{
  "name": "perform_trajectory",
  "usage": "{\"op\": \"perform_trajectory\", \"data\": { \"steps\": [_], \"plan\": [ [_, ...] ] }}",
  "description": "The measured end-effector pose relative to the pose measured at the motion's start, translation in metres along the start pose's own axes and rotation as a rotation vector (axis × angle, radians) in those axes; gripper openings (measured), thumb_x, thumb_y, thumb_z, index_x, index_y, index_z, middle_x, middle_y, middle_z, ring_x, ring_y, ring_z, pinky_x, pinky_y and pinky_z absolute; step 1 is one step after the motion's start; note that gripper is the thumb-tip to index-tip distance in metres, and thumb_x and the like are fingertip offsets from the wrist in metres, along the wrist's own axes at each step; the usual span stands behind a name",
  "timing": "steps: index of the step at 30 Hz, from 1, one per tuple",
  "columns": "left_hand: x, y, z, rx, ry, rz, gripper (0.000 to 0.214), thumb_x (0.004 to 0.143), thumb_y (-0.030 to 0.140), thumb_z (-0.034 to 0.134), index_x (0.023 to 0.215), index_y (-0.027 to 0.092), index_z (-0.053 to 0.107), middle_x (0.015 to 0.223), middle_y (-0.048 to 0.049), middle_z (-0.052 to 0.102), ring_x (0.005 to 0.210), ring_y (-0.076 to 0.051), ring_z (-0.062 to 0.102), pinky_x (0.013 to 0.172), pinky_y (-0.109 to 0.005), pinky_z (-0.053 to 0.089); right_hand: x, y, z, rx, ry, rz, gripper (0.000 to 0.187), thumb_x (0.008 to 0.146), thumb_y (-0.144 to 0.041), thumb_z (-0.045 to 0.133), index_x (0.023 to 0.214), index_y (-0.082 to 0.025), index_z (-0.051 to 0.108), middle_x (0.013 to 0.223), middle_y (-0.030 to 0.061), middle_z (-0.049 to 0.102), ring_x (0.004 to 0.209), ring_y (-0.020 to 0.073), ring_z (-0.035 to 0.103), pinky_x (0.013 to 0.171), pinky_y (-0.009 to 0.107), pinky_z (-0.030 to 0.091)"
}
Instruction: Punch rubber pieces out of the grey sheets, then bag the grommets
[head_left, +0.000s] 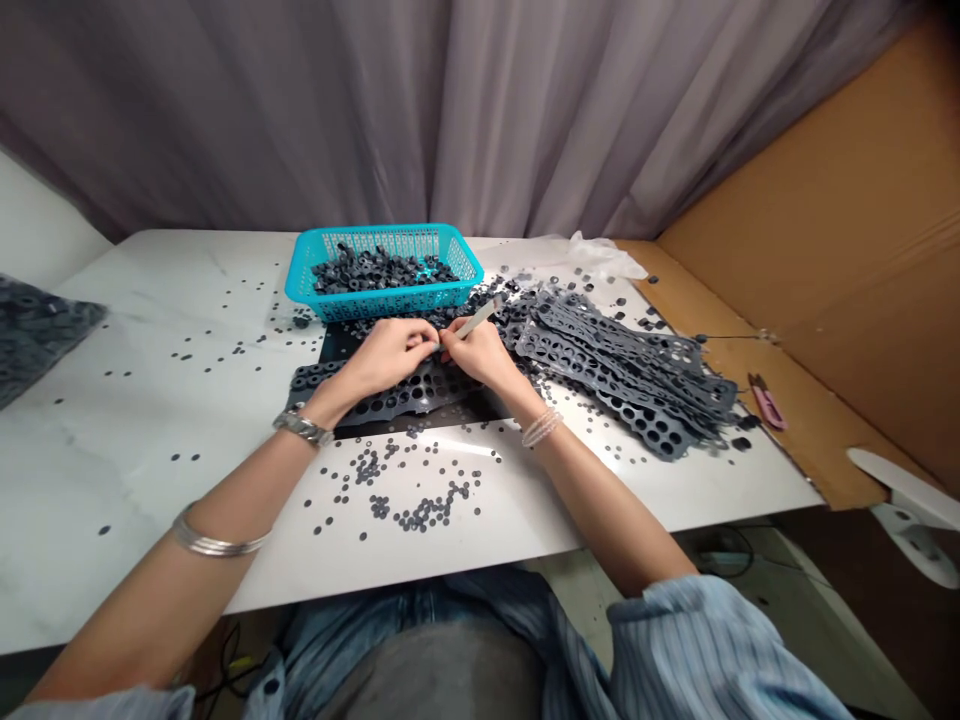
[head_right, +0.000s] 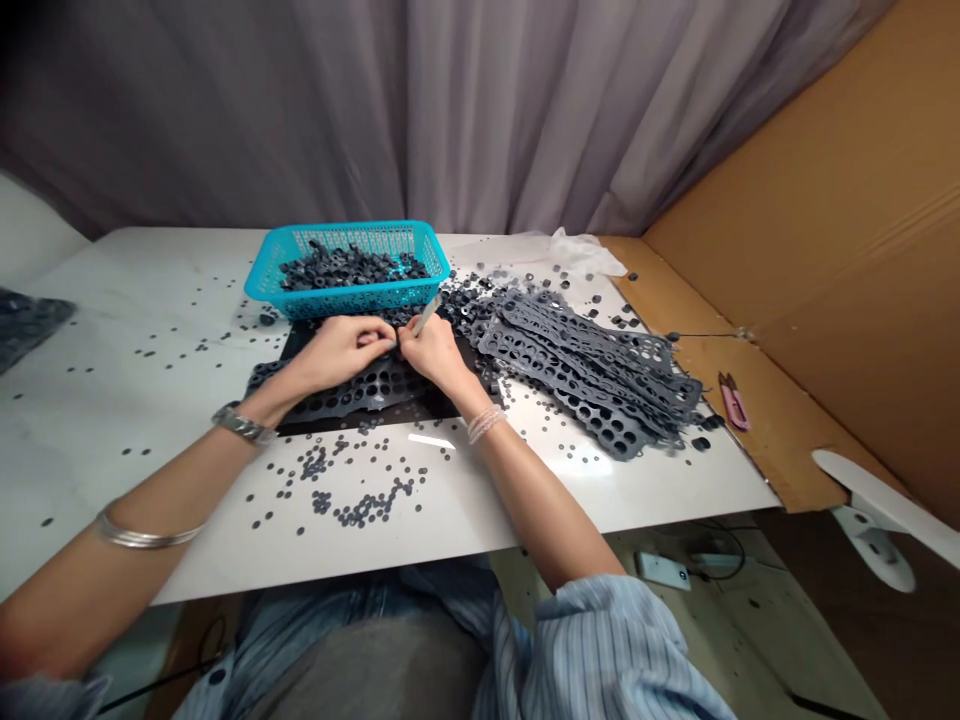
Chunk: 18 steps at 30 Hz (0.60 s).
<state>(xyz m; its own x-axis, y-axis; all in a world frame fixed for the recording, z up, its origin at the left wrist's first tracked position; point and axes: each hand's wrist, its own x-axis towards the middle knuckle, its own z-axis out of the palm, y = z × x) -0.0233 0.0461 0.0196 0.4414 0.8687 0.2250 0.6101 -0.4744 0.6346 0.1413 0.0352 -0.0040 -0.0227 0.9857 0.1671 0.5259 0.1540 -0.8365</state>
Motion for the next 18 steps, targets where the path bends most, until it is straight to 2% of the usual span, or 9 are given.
{"op": "perform_trajectory", "data": {
  "steps": [2,4,5,7,9,11,14,18],
  "plan": [
    [-0.001,-0.003,-0.014,-0.445,0.183,-0.066,0.005,0.08,0.024,0.064,0.081,0.02,0.067,0.058,0.0039,0.045,0.05,-0.009,0.038,0.048,-0.023,0.028,0.001,0.004,0.0,0.051,-0.01,0.026,0.019,0.082,-0.02,0.054,0.064,-0.018,0.058,0.057,0.0028,0.064,0.058,0.0166,0.064,0.064,0.028,0.052],
    [-0.001,-0.008,-0.026,-0.992,0.302,-0.245,0.004,0.078,0.017,0.068,0.079,0.018,0.065,0.06,0.0042,0.045,0.048,-0.005,0.034,0.042,-0.019,0.025,0.002,0.008,0.0,0.103,-0.018,0.045,0.018,0.082,-0.021,0.054,0.065,-0.018,0.059,0.057,0.0027,0.066,0.055,0.015,0.063,0.061,0.027,0.053],
    [-0.001,-0.011,-0.03,-1.203,0.299,-0.356,0.006,0.078,0.013,0.067,0.077,0.017,0.063,0.061,0.0038,0.045,0.048,-0.004,0.034,0.04,-0.017,0.026,0.002,0.009,0.0,0.129,-0.019,0.052,0.018,0.082,-0.021,0.055,0.065,-0.018,0.059,0.057,0.0027,0.066,0.054,0.0145,0.063,0.059,0.027,0.054],
    [0.0,-0.016,-0.033,-1.454,0.221,-0.553,0.011,0.082,0.009,0.061,0.074,0.016,0.058,0.063,0.0019,0.046,0.048,-0.003,0.037,0.038,-0.012,0.027,0.002,0.011,0.0,0.178,-0.013,0.07,0.018,0.082,-0.023,0.055,0.066,-0.018,0.059,0.057,0.0027,0.066,0.053,0.0141,0.063,0.056,0.026,0.054],
    [0.0,-0.019,-0.031,-1.526,0.171,-0.656,0.012,0.087,0.009,0.054,0.076,0.015,0.056,0.067,-0.0019,0.05,0.051,-0.004,0.042,0.038,-0.01,0.03,0.002,0.014,-0.001,0.223,0.006,0.092,0.019,0.083,-0.024,0.054,0.067,-0.018,0.059,0.056,0.0023,0.065,0.051,0.0139,0.063,0.053,0.025,0.055],
    [0.0,-0.019,-0.026,-1.558,0.15,-0.69,0.01,0.087,0.007,0.051,0.082,0.014,0.056,0.076,-0.0075,0.056,0.057,-0.005,0.051,0.039,-0.01,0.036,0.003,0.017,-0.002,0.261,0.035,0.115,0.019,0.084,-0.025,0.053,0.067,-0.018,0.059,0.056,0.0019,0.064,0.051,0.0137,0.063,0.052,0.025,0.055],
    [-0.001,-0.015,-0.021,-1.62,0.129,-0.712,0.015,0.083,0.001,0.05,0.091,0.012,0.057,0.09,-0.0137,0.061,0.075,-0.012,0.063,0.049,-0.013,0.048,0.005,0.023,-0.004,0.302,0.081,0.141,0.019,0.083,-0.026,0.054,0.067,-0.018,0.058,0.059,0.0022,0.065,0.053,0.0138,0.064,0.052,0.025,0.057],
    [-0.004,-0.01,-0.019,-1.673,0.124,-0.704,0.035,0.073,-0.007,0.045,0.103,0.007,0.056,0.096,-0.0166,0.061,0.097,-0.021,0.065,0.066,-0.019,0.057,0.006,0.027,-0.007,0.335,0.133,0.144,0.019,0.082,-0.03,0.055,0.068,-0.018,0.058,0.063,0.0024,0.065,0.056,0.0144,0.064,0.053,0.026,0.057]
  ]
}}
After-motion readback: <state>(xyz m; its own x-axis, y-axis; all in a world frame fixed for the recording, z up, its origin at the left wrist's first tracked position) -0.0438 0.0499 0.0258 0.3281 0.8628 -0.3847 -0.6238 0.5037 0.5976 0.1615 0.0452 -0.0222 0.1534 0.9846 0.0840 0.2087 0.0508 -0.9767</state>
